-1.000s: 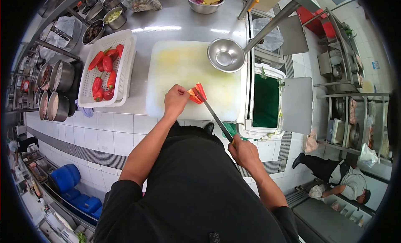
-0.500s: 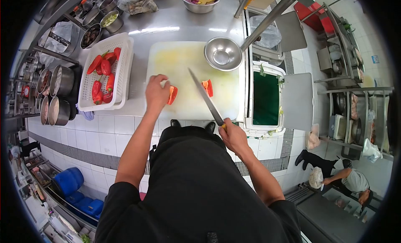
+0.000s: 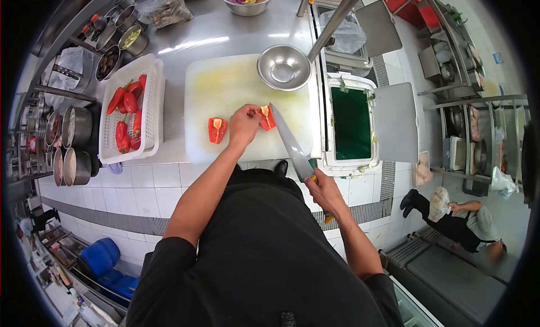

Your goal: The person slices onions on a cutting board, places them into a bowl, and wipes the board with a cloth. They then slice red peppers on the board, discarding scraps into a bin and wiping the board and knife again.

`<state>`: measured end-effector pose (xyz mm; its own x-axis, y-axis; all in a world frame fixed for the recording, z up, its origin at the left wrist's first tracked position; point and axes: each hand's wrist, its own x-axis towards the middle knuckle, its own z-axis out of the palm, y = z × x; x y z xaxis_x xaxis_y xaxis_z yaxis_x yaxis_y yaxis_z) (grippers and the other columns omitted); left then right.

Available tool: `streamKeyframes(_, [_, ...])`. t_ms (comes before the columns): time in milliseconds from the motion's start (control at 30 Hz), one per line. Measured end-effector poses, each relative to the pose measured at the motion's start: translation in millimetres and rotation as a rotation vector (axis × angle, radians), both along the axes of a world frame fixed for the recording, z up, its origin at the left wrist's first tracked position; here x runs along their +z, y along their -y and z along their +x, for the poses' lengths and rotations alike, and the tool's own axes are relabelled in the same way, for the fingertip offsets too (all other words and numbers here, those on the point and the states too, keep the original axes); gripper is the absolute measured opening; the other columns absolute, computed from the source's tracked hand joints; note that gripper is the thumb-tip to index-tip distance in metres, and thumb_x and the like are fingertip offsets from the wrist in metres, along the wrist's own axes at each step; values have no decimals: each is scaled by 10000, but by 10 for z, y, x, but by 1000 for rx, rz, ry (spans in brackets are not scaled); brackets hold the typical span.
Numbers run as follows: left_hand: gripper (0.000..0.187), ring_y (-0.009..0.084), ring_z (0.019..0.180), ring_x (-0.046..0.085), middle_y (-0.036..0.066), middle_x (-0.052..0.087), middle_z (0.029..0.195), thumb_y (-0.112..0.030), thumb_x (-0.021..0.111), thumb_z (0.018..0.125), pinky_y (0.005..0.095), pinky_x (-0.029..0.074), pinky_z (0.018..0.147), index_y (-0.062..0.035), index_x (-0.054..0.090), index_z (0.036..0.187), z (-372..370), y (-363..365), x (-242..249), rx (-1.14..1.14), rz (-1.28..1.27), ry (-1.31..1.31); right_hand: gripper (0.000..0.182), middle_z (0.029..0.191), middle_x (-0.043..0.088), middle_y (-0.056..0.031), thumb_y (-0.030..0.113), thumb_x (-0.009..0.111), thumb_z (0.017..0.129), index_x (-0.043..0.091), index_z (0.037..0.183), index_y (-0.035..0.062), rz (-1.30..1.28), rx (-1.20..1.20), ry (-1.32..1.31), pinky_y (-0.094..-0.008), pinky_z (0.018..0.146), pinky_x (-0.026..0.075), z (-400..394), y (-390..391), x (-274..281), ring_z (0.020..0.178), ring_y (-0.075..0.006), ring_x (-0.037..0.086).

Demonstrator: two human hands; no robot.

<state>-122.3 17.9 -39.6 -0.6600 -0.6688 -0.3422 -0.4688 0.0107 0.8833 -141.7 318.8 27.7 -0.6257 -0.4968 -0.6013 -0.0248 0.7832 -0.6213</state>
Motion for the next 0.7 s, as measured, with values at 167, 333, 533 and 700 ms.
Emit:
streamKeyframes(167, [248, 167, 727, 720, 84, 731, 909, -118, 669, 931, 301, 597, 682, 3, 725, 1141, 6, 11, -21, 15, 18, -34, 397, 842, 660, -291, 346, 586, 1010, 551, 1027, -48, -5, 92, -43, -524, 743, 488, -55, 1, -114, 796, -483, 650])
streamKeyframes(333, [240, 172, 760, 744, 106, 751, 954, -105, 663, 937, 291, 612, 692, 28, 724, 1128, 17, 46, -89, 51, 66, -36, 408, 718, 616, -143, 373, 585, 1016, 587, 1060, -32, -32, 13, 188, -399, 599, 503, -127, -28, -35, 602, -263, 623])
streamKeyframes(533, [212, 170, 752, 756, 122, 764, 912, -83, 670, 924, 288, 618, 697, 50, 742, 1073, 1, 14, -9, 78, 100, -17, 407, 663, 549, -26, 395, 581, 1022, 621, 1059, -8, -77, -58, 321, -295, 493, 464, -183, 75, -153, 521, -120, 545])
streamKeyframes(700, [191, 173, 735, 756, 126, 764, 882, -78, 669, 915, 285, 619, 701, 52, 753, 1029, 7, -31, 22, 103, 75, -33, 391, 625, 540, -26, 383, 592, 1018, 608, 989, -7, -103, -64, 337, -306, 469, 454, -294, 311, -244, 482, -133, 537])
